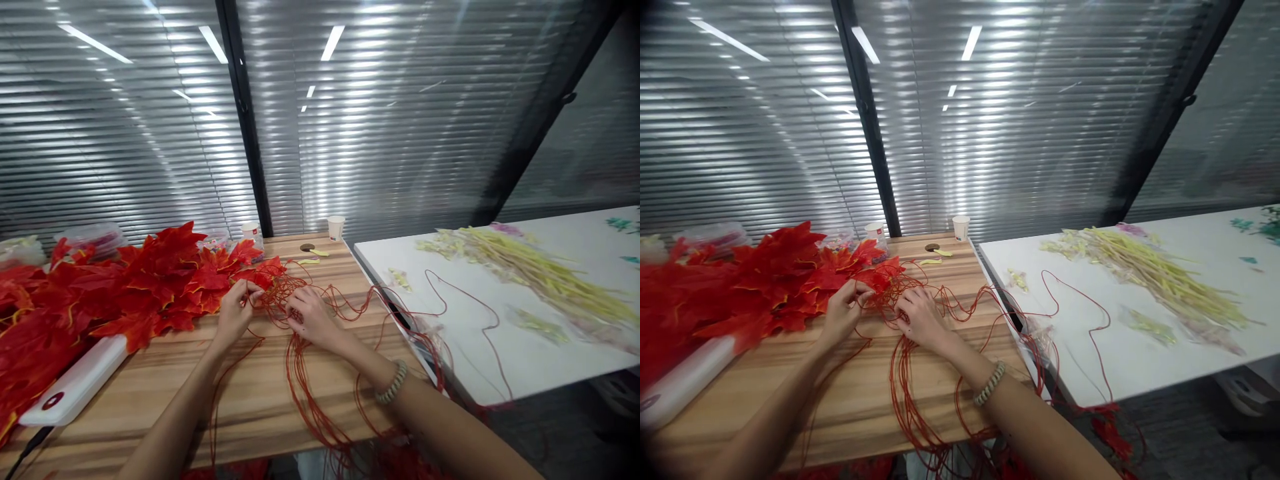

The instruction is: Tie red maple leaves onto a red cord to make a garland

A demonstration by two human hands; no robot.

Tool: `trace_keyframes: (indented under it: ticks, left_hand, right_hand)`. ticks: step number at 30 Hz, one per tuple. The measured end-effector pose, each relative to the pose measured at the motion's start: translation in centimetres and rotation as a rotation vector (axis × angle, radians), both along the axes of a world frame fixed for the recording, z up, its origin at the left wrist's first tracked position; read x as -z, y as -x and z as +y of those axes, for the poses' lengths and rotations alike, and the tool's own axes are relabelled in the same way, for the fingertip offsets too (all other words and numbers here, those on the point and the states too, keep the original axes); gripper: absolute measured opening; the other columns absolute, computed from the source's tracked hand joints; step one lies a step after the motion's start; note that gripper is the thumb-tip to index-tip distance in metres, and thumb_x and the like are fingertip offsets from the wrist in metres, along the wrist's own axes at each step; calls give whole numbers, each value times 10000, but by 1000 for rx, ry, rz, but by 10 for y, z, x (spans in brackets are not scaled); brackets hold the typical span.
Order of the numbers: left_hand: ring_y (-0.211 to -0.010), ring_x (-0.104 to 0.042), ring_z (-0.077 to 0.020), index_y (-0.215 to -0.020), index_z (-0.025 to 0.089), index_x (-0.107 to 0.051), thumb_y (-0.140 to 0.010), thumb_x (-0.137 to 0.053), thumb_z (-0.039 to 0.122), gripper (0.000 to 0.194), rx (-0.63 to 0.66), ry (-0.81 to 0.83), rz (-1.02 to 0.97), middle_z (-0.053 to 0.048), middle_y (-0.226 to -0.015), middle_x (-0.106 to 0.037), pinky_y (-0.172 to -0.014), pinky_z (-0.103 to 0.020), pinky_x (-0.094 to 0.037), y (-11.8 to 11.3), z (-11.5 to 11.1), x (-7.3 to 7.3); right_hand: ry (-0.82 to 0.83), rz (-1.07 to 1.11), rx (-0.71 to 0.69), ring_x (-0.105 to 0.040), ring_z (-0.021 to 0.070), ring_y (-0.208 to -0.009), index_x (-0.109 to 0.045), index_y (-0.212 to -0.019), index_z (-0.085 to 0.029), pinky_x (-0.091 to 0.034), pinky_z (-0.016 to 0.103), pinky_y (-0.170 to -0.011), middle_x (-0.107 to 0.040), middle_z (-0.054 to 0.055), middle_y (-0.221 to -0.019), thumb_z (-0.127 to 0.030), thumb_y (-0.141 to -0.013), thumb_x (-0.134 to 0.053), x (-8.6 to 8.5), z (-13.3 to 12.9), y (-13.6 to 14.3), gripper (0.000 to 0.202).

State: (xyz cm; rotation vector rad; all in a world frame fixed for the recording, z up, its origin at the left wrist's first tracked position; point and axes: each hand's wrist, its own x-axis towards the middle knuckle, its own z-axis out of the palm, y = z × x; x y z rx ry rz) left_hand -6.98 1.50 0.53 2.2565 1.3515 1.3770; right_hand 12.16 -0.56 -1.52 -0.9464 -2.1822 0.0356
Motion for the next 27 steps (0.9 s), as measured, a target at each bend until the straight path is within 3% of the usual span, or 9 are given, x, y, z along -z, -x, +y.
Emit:
trace_keyframes:
  ticks: [4, 8, 16, 23, 27]
  left_hand:
    - [-686, -498, -146, -700, 175, -542, -814, -475, 252, 153, 59, 30, -12, -25, -708, -539, -637, -245, -375, -2, 0, 4]
    - [-716, -510, -150, -722, 171, -553, -822, -469, 247, 151, 97, 56, -21, -32, -732, -547, -658, -251, -387, -5, -2, 6]
    - [-731, -518, -151, -731, 166, -562, -823, -474, 247, 151, 108, 68, -29, -31, -743, -553, -673, -252, -396, -8, -5, 4]
    - [-714, -514, -143, -718, 161, -569, -823, -480, 255, 167, 80, 77, -29, -31, -740, -553, -630, -235, -387, -7, -4, 4]
    - [-682, -515, -135, -730, 161, -562, -825, -487, 295, 181, 137, 161, -39, -23, -720, -557, -605, -223, -386, -7, -2, 7]
  right_hand:
    - [15, 121, -24, -467, 205, -900, -542, -901, -174, -365, 337, -821, -577, 49, -904, -180, -710, -618, -5, -4, 1, 205]
    - [53, 224, -12, -499, 179, -825, -579, -827, -167, -380, 311, -779, -619, 32, -811, -230, -782, -588, -8, -6, 3, 78]
    - [39, 263, -29, -510, 161, -754, -615, -765, -164, -389, 285, -735, -631, 17, -733, -133, -777, -580, -2, -1, 5, 49]
    - [74, 301, 19, -519, 158, -754, -602, -782, -169, -386, 288, -732, -625, 30, -774, -157, -834, -511, -2, 1, 4, 105]
    - [55, 271, 17, -498, 170, -777, -582, -807, -163, -382, 292, -734, -606, 40, -782, -154, -845, -492, 0, 3, 2, 98]
